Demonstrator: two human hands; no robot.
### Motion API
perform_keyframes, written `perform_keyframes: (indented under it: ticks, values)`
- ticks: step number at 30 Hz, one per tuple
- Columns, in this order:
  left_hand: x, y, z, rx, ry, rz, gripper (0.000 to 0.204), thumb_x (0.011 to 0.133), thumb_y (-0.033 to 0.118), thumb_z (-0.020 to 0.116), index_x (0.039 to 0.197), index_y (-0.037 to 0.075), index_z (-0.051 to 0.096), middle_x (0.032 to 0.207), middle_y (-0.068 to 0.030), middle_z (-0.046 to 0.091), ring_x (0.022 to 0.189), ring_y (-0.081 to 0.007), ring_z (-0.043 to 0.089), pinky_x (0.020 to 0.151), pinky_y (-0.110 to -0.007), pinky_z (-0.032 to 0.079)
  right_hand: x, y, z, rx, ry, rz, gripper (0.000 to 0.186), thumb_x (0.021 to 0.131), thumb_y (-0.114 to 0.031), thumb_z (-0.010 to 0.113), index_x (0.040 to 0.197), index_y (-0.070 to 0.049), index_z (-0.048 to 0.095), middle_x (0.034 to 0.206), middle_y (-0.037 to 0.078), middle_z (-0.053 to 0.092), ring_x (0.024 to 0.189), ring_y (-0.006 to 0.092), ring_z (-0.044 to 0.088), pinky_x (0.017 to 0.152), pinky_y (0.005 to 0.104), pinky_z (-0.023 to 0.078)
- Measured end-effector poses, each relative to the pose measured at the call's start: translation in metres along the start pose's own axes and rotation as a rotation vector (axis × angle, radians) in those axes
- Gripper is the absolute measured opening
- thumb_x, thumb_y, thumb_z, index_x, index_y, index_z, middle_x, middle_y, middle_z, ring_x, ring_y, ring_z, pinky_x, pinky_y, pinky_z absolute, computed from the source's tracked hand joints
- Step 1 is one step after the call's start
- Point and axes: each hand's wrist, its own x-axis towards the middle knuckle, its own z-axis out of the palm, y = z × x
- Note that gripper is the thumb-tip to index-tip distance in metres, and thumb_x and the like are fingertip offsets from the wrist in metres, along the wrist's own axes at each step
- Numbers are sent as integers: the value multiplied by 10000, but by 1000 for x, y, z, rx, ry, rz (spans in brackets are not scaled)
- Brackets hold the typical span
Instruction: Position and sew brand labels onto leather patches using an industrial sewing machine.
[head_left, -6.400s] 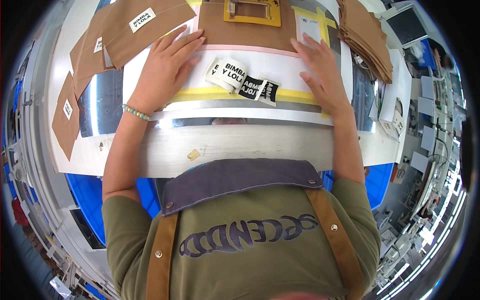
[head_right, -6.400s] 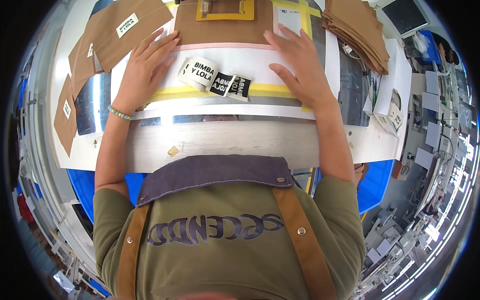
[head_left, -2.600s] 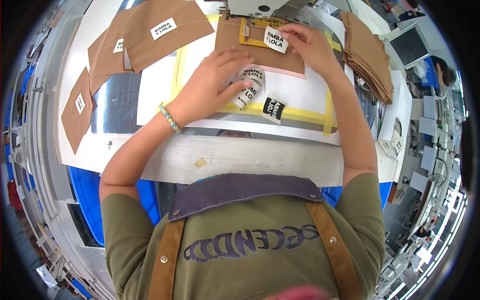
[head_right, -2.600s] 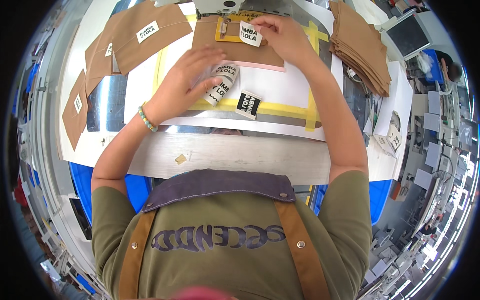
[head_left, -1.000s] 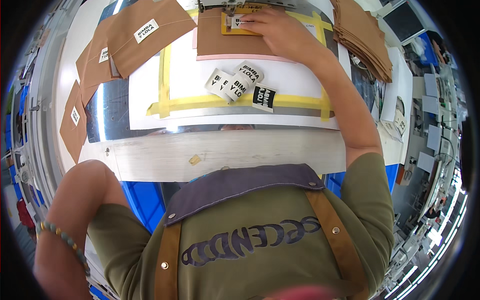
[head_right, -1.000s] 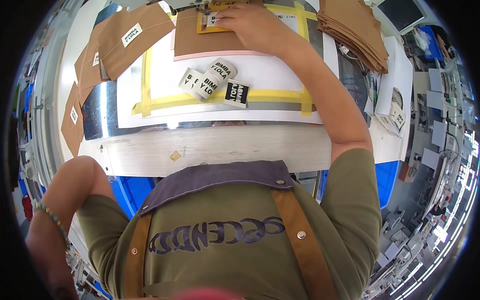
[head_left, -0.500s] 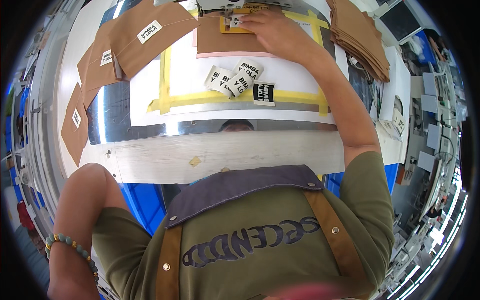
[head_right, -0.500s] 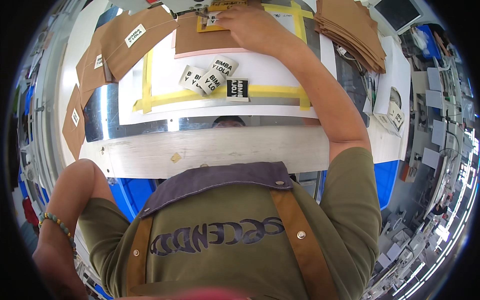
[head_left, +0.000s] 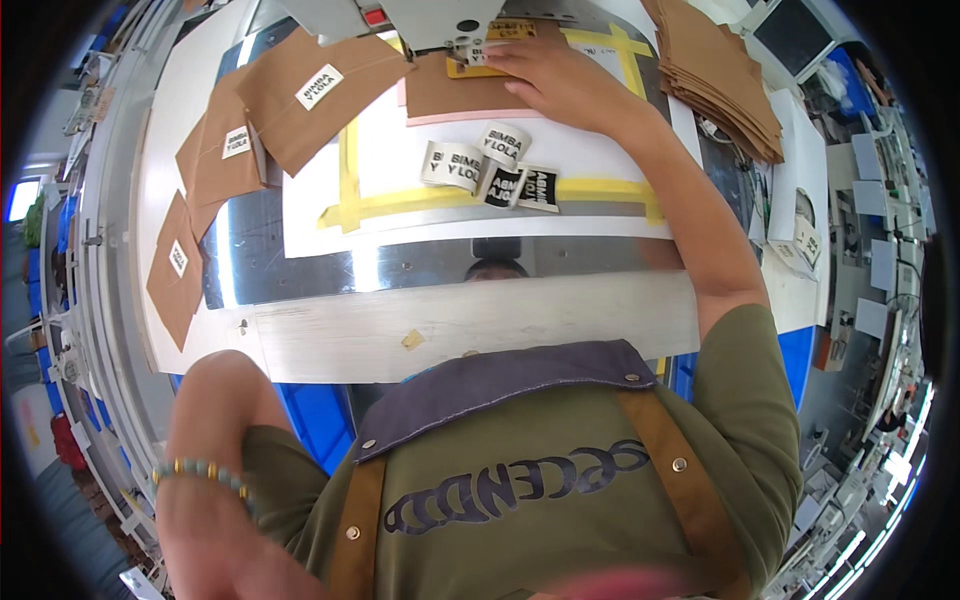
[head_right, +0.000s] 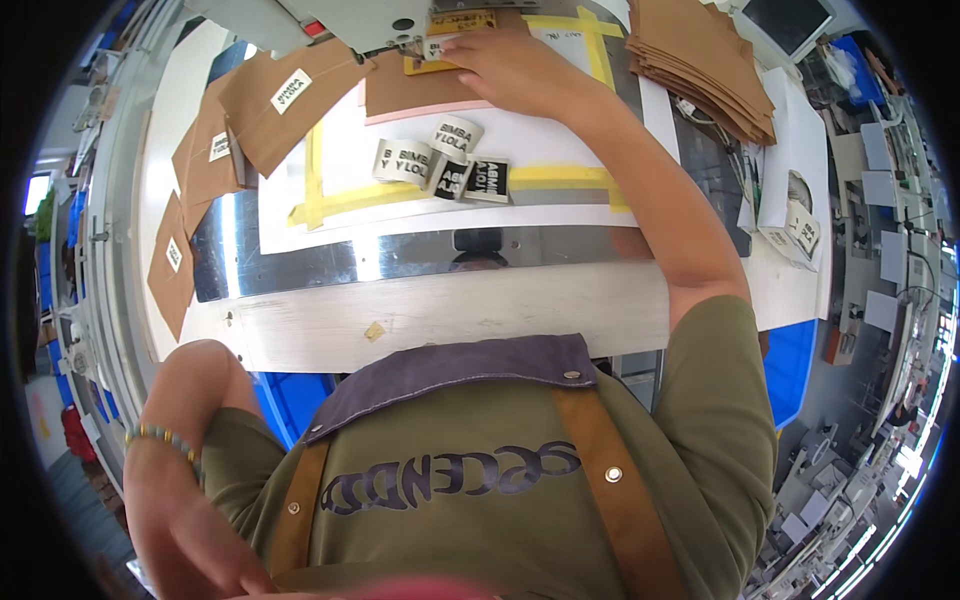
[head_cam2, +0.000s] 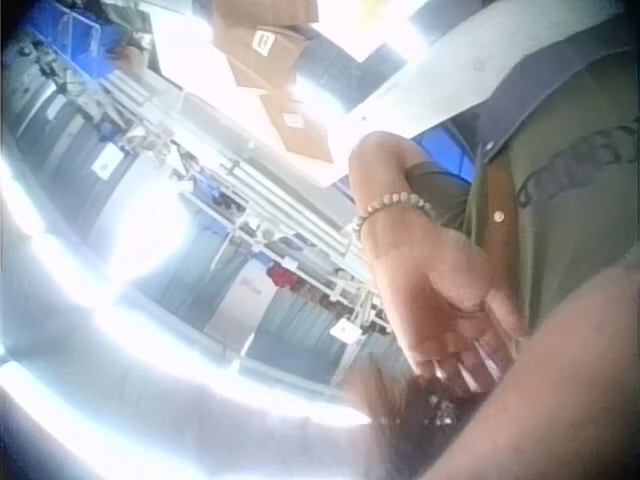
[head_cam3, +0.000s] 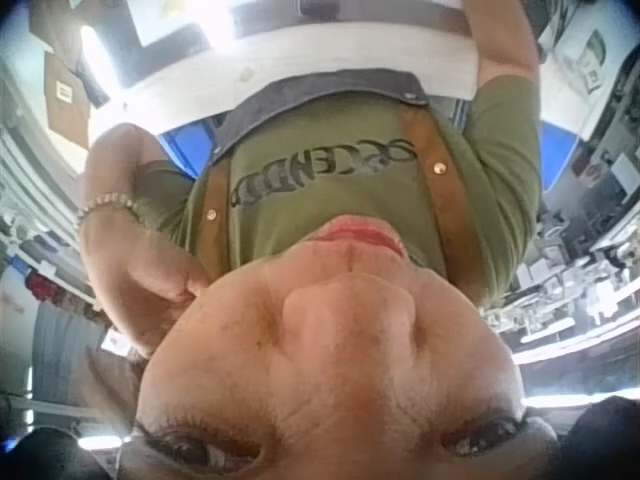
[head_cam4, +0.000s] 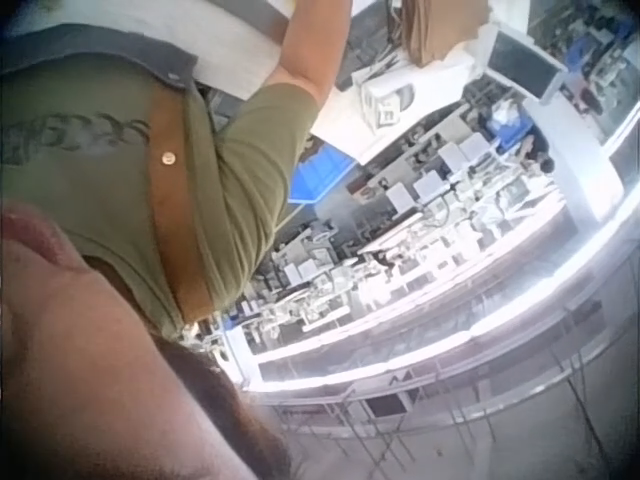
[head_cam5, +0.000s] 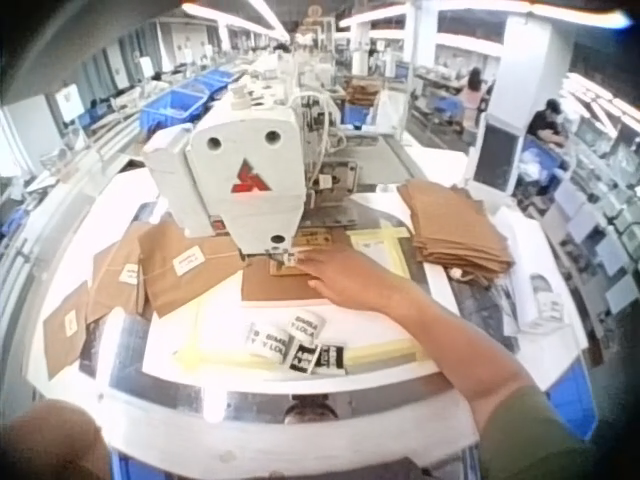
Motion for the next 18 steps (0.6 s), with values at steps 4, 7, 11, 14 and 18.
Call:
perform_keyframes:
  ticks: [4,7,11,14,18]
  values:
    - [-55,-14,5,268,139,-155,324,1101,262,593,1379,108,653,1316,-24,713,1246,-156,639,1084,-372,510,-34,16,-25,18,108,2,414,1050,-205,659,1455,-122,668,1562,30,613,1425,286,547,1220,415,430]
    - [-103,-78,22,277,-524,-439,314,1030,162,673,1334,88,698,1345,-74,715,1299,-237,625,1097,-424,499,-64,44,-35,92,260,100,365,1054,-207,658,1404,-111,698,1515,47,650,1376,293,592,1186,410,455]
    - [-174,-147,50,78,-1053,-706,356,995,145,738,1344,82,739,1497,-86,658,1489,-375,491,1221,-487,411,-76,74,-29,290,379,378,285,1042,-193,678,1290,-74,751,1406,85,722,1298,292,659,1122,403,497]
    - [-201,-167,62,111,-1136,-618,377,1026,212,717,1384,94,727,1519,-97,638,1519,-371,443,1252,-486,381,-76,81,-22,316,447,345,243,1039,-194,684,1222,-67,780,1358,94,746,1267,278,681,1103,382,502]
    - [-217,-182,83,105,-1157,-652,427,1044,205,677,1459,108,674,1580,-69,598,1586,-365,357,1288,-495,340,-78,79,-21,256,446,373,224,1039,-182,678,1195,-65,789,1344,92,752,1267,271,682,1103,379,501]
